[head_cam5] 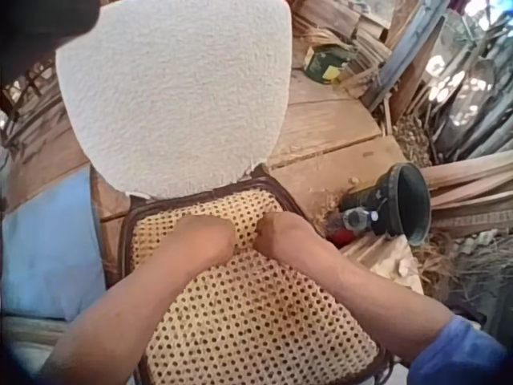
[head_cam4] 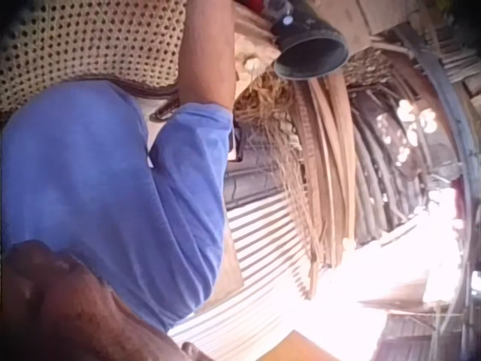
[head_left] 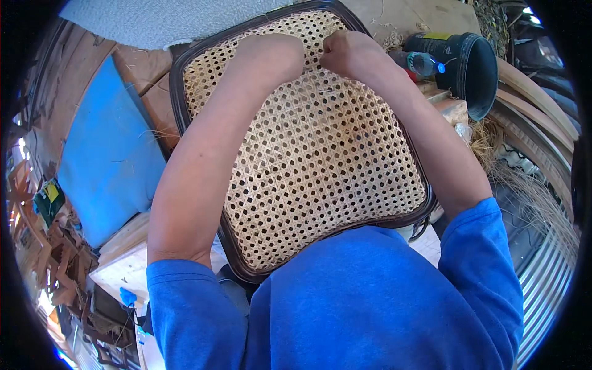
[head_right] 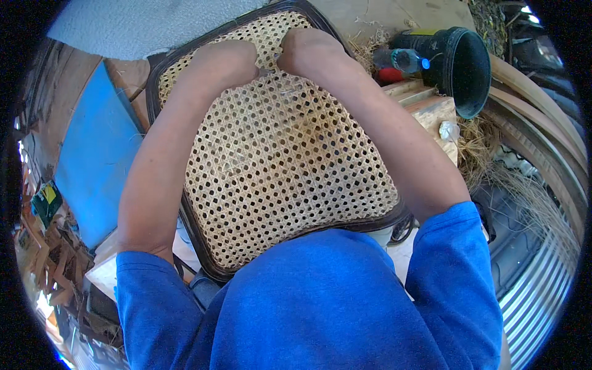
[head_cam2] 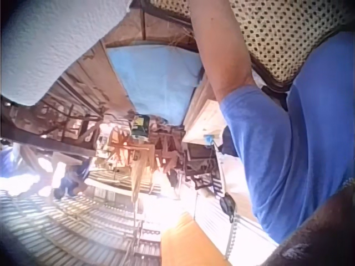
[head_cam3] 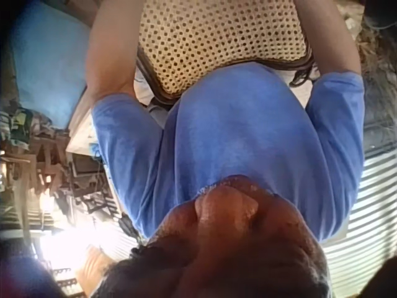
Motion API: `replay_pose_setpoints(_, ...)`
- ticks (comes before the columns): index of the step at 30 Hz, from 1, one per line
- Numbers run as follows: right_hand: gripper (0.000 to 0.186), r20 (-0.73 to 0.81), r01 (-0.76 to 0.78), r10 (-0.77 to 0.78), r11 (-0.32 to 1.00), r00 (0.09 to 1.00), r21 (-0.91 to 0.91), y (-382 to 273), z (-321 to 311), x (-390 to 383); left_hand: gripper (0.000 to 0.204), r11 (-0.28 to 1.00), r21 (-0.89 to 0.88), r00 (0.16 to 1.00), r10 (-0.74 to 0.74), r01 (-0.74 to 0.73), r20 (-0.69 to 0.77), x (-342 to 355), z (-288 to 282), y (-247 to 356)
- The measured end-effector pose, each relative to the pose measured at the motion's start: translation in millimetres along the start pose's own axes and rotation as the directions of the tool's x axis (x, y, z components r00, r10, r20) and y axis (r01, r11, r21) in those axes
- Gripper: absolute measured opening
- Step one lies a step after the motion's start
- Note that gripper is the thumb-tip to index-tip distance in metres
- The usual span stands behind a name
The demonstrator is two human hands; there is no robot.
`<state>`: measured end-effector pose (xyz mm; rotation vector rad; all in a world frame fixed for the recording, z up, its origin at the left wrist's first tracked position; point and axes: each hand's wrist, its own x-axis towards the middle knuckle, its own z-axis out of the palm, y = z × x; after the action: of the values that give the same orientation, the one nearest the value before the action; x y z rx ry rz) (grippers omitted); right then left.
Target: Repairing a cane chair seat by weaving and tucking cane strips.
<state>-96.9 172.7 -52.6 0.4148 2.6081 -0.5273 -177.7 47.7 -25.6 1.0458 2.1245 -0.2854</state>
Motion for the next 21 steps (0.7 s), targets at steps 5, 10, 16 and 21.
replay_pose_setpoints(5, 0.023, 0.135, -0.023, 0.026, 1.000, 0.990, -0.020, 0.3, -5.1, 5.2, 0.022, 0.998, -0.061, 0.996, 0.028, -0.023, 0.085, 11.5, -3.3, 7.1)
replay_pose_setpoints(10, 0.023, 0.165, -0.004, 0.012, 0.999, 0.986, -0.047, -4.7, -14.7, 3.2, 0.023, 0.995, -0.094, 0.994, 0.053, -0.044, 0.097, 16.5, 10.5, 5.7)
replay_pose_setpoints(16, 0.022, 0.136, 0.087, -0.060, 0.976, 0.989, -0.202, 1.3, 5.9, 13.8, 0.024, 0.986, -0.138, 0.995, 0.090, -0.094, -0.033, 12.8, 27.9, 3.8)
replay_pose_setpoints(21, 0.019, -0.055, 0.171, -0.180, 0.976, 0.982, -0.136, 5.4, 25.4, -0.8, 0.025, 0.987, -0.162, 0.998, -0.013, 0.004, -0.057, 7.3, 25.4, 3.2)
